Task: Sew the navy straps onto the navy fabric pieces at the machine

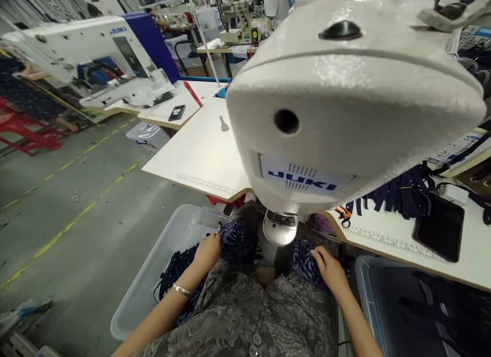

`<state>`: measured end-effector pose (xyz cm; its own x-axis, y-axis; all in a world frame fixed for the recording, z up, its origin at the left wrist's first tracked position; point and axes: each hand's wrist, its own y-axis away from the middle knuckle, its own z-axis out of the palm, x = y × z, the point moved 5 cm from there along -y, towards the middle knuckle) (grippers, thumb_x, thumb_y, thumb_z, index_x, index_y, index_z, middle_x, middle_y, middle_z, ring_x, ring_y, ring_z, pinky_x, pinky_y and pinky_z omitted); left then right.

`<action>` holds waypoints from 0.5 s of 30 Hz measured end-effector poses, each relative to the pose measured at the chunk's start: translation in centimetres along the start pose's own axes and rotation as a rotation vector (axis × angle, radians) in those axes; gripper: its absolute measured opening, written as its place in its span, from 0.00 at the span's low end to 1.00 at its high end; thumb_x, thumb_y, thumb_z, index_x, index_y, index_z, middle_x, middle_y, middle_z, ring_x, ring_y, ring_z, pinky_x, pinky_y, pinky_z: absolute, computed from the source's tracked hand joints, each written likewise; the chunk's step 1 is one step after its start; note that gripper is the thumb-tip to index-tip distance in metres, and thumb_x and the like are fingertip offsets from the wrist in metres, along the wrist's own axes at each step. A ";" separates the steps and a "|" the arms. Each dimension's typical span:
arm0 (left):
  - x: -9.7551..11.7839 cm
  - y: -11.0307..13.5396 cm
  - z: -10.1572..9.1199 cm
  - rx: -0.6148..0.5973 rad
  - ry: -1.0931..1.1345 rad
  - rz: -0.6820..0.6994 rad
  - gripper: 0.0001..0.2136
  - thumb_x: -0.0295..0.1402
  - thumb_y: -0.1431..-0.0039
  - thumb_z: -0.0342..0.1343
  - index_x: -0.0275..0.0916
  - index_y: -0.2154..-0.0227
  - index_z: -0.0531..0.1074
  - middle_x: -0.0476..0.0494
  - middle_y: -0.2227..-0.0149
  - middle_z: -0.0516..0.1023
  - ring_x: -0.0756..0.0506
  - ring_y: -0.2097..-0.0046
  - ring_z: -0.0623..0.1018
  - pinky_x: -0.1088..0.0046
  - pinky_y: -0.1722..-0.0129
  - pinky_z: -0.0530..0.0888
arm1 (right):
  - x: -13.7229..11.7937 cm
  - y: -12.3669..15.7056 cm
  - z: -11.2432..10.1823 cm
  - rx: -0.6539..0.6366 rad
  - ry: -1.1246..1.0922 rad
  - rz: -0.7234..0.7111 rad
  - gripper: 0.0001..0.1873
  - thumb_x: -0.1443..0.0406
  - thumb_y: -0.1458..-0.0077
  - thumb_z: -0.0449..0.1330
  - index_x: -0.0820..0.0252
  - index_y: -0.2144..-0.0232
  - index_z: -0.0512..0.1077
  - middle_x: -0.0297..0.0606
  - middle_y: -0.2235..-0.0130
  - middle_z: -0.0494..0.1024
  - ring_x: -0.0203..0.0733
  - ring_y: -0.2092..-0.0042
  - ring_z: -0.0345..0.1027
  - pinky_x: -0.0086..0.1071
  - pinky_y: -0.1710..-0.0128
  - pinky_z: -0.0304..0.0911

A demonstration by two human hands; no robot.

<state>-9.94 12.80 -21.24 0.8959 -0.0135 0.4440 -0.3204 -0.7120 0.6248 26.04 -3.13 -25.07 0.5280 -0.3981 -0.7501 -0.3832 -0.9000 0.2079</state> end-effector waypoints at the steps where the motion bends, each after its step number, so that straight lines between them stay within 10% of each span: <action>1: 1.3 0.0 0.7 -0.056 0.130 0.021 0.16 0.38 0.35 0.54 0.36 0.48 0.67 0.39 0.48 0.70 0.42 0.51 0.74 0.58 0.53 0.74 | -0.4 0.2 -0.8 0.005 -0.015 -0.011 0.23 0.42 0.46 0.50 0.53 0.69 0.69 0.37 0.67 0.77 0.46 0.64 0.71 0.35 0.61 0.65; 8: 12.7 2.2 10.9 -0.667 0.878 0.080 0.29 0.53 0.34 0.42 0.30 0.65 0.76 0.35 0.64 0.79 0.41 0.61 0.80 0.59 0.57 0.75 | -6.2 3.2 -3.3 -0.094 -0.111 -0.131 0.19 0.48 0.41 0.51 0.55 0.69 0.68 0.33 0.70 0.70 0.39 0.66 0.66 0.28 0.64 0.63; 11: 14.6 1.1 11.7 -0.584 1.178 0.048 0.21 0.48 0.34 0.48 0.32 0.59 0.73 0.38 0.58 0.77 0.44 0.58 0.78 0.61 0.55 0.74 | -8.6 5.4 -4.0 -0.256 -0.129 -0.181 0.18 0.51 0.38 0.51 0.56 0.71 0.67 0.31 0.71 0.67 0.38 0.68 0.65 0.26 0.66 0.63; 15: 13.5 -1.0 7.8 -0.325 1.530 -0.022 0.15 0.38 0.35 0.54 0.35 0.51 0.68 0.41 0.53 0.72 0.45 0.56 0.76 0.62 0.57 0.75 | -9.3 6.6 -7.1 -0.297 -0.031 -0.209 0.17 0.51 0.38 0.51 0.55 0.71 0.69 0.33 0.71 0.70 0.38 0.68 0.67 0.26 0.67 0.63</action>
<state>4.86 7.84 -20.91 -0.1865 0.8375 0.5136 -0.5428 -0.5236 0.6567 23.94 -6.64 -12.27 0.5470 -0.1984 -0.8133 -0.0300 -0.9755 0.2178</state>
